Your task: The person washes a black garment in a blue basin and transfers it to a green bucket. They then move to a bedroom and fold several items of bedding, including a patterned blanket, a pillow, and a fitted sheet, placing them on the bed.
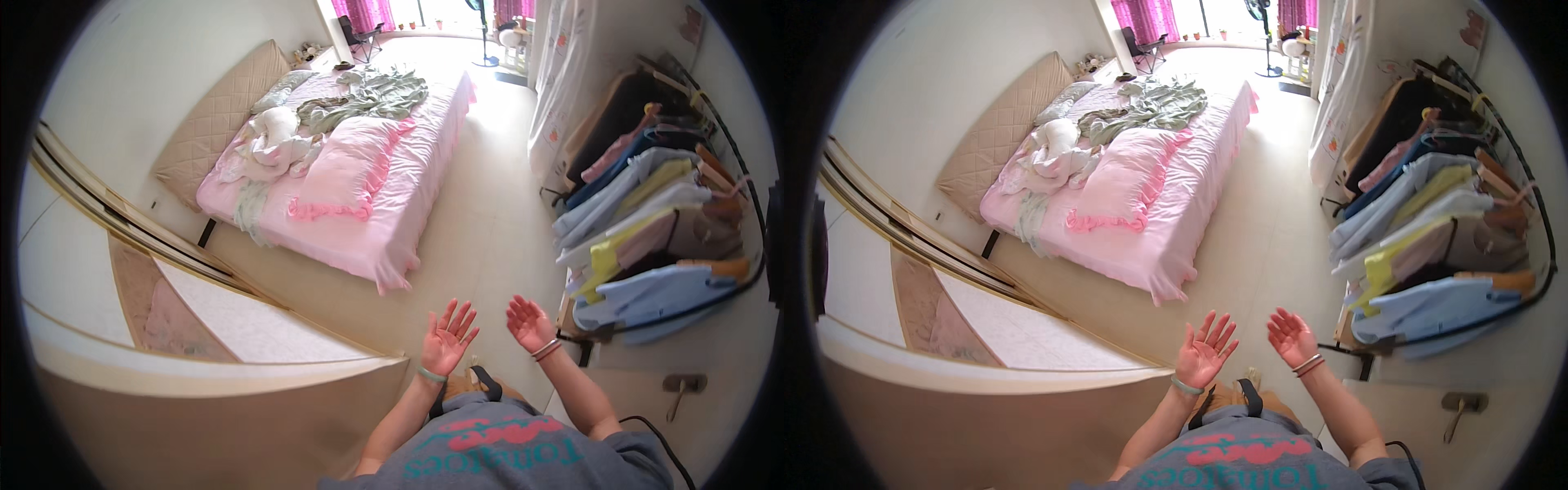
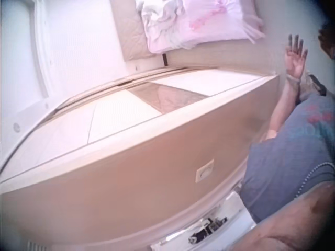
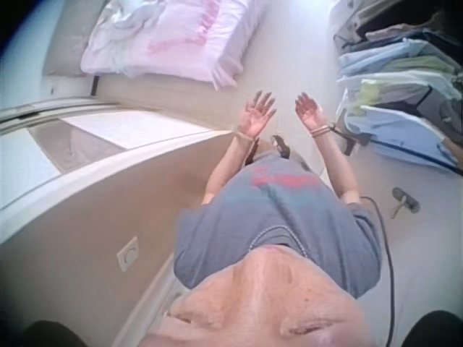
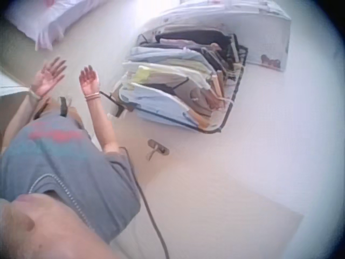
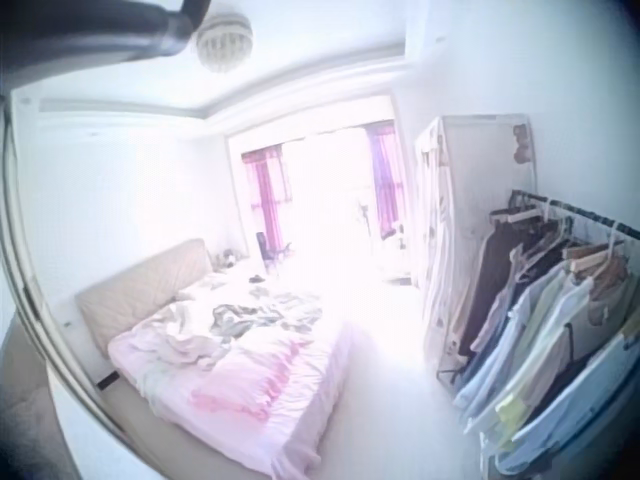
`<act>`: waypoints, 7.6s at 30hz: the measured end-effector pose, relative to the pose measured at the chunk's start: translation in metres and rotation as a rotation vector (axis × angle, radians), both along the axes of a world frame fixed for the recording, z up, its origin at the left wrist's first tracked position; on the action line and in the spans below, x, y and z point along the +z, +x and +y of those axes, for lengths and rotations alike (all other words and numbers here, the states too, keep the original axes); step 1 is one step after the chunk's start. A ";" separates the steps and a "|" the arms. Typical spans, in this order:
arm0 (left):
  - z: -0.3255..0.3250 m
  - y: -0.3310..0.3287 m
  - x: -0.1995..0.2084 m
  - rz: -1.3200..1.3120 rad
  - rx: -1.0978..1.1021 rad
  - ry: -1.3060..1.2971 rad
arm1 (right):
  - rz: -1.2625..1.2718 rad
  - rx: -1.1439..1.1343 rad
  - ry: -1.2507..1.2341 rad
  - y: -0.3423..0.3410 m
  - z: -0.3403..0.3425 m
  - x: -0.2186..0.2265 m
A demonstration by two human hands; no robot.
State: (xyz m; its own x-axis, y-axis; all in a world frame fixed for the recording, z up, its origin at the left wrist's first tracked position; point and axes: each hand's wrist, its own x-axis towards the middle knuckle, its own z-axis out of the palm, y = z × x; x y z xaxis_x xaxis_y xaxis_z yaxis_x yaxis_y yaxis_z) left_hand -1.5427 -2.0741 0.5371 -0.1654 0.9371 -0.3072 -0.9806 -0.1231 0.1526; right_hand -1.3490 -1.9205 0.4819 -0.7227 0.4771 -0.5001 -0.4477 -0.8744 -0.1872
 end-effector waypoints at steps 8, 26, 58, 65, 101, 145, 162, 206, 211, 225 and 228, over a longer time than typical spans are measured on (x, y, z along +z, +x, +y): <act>0.121 -0.072 0.011 0.018 0.158 0.060 | 0.181 0.137 0.199 -0.137 0.109 0.080; 0.395 -0.283 0.027 -0.039 -0.016 0.273 | 0.208 -0.087 0.176 -0.256 0.405 0.107; 0.632 -0.368 0.007 0.120 0.367 0.041 | -0.137 0.912 0.408 -0.425 0.705 0.043; 0.604 -0.394 0.003 0.113 0.576 0.114 | 0.134 0.736 0.244 -0.516 0.631 0.034; 0.021 -0.342 -0.009 0.167 1.383 -0.414 | 0.114 1.532 0.126 -0.623 0.051 0.041; -0.304 -1.106 0.120 0.731 1.856 -1.107 | 0.507 1.519 0.719 -1.344 -0.348 0.146; -0.390 -1.276 0.109 0.661 1.903 -1.654 | 0.791 1.612 1.258 -1.501 -0.497 0.077; -0.271 -1.932 -0.180 0.472 0.616 -1.275 | -0.915 1.407 1.722 -1.881 -0.219 -0.116; -0.267 -2.061 -0.261 0.645 0.436 -1.443 | -1.065 1.784 1.640 -1.936 -0.248 -0.173; -0.246 -2.226 -0.378 1.698 -0.003 -1.722 | -1.262 1.878 1.751 -2.004 -0.287 -0.309; -0.246 -2.226 -0.385 1.646 -0.154 -1.826 | -1.124 1.906 1.844 -1.994 -0.285 -0.330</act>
State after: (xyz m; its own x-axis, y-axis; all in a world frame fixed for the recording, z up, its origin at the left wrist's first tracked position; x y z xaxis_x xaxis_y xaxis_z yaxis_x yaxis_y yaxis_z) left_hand -3.7686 -2.3204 0.1523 -0.9759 0.0469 -0.2131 -0.0147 0.9602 0.2790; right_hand -3.3429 -2.2058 0.1523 -0.5661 0.2502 -0.7854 0.5139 0.8521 -0.0989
